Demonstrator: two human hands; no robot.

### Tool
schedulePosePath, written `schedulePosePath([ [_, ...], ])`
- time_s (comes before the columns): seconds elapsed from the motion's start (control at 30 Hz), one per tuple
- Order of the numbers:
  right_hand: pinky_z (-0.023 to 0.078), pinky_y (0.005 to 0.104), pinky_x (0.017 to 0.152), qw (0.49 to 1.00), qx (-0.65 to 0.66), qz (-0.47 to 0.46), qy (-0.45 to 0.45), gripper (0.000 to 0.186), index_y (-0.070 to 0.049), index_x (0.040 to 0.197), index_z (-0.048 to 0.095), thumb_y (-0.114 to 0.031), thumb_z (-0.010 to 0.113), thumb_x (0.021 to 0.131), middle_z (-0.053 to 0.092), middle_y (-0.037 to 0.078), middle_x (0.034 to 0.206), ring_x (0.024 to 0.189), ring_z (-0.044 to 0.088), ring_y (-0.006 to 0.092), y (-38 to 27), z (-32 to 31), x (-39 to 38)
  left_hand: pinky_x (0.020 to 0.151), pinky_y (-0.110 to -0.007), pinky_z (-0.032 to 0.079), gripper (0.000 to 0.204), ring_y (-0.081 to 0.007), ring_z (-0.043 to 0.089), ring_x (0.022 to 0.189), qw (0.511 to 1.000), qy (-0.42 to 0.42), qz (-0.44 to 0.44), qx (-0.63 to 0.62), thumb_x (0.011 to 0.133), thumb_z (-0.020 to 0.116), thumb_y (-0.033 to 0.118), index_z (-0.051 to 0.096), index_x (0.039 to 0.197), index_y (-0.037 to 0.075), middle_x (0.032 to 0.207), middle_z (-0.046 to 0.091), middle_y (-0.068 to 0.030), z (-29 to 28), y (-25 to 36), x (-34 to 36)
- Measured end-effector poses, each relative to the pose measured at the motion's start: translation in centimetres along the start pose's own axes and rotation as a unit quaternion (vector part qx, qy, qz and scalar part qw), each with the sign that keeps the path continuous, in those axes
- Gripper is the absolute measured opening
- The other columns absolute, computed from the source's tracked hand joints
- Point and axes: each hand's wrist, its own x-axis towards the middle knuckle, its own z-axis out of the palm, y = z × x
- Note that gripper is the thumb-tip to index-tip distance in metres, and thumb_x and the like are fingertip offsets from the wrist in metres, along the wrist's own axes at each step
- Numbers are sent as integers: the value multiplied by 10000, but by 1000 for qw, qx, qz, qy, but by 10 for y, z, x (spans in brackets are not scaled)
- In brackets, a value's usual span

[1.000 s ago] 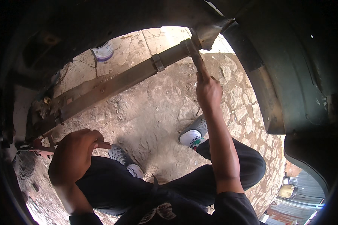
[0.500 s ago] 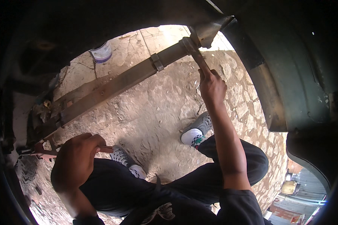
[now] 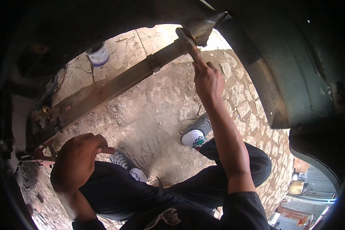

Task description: The person is working under a vehicle, using a hammer and a metal bar to adjust or secure components of the undercarriage. They repeatedly strike and manipulate parts of the vehicle's frame.

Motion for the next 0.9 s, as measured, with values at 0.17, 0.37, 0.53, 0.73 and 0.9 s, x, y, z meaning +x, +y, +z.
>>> schedulePosePath([
  [0.17,560,443,609,998,-39,28,-43,458,-465,1453,522,-383,603,1010,758,112,950,755,733,317,-14,0,43,796,-465,534,191,-354,696,906,999,-21,15,29,862,558,-35,705,936,62,889,717,-150,3,1,14],
  [0.37,581,457,697,996,-49,29,-66,444,-509,1456,495,-383,557,1034,743,116,952,816,740,322,-19,4,49,807,-492,518,114,-402,683,911,999,-28,21,-4,889,581,-31,674,939,12,911,704,-199,2,7,12],
  [0.53,583,459,674,996,-48,33,-63,488,-541,1465,465,-369,585,1024,725,97,910,771,735,331,-6,-23,14,794,-457,542,174,-366,699,898,1000,-16,-6,22,873,563,-18,706,938,56,905,714,-156,3,2,-4],
  [0.73,573,467,645,993,-88,37,-70,455,-517,1456,489,-416,575,1021,742,120,872,788,736,344,-19,-2,48,783,-483,520,143,-390,686,897,1000,-4,-12,-1,851,586,-49,681,919,33,893,706,-178,3,0,0],
  [0.9,563,471,619,996,-67,8,-59,461,-503,1453,505,-386,596,1016,745,110,897,743,727,325,-17,-13,23,784,-460,539,137,-361,696,887,1000,-11,14,-8,864,576,-17,687,906,50,870,700,-162,-7,6,-6],
])
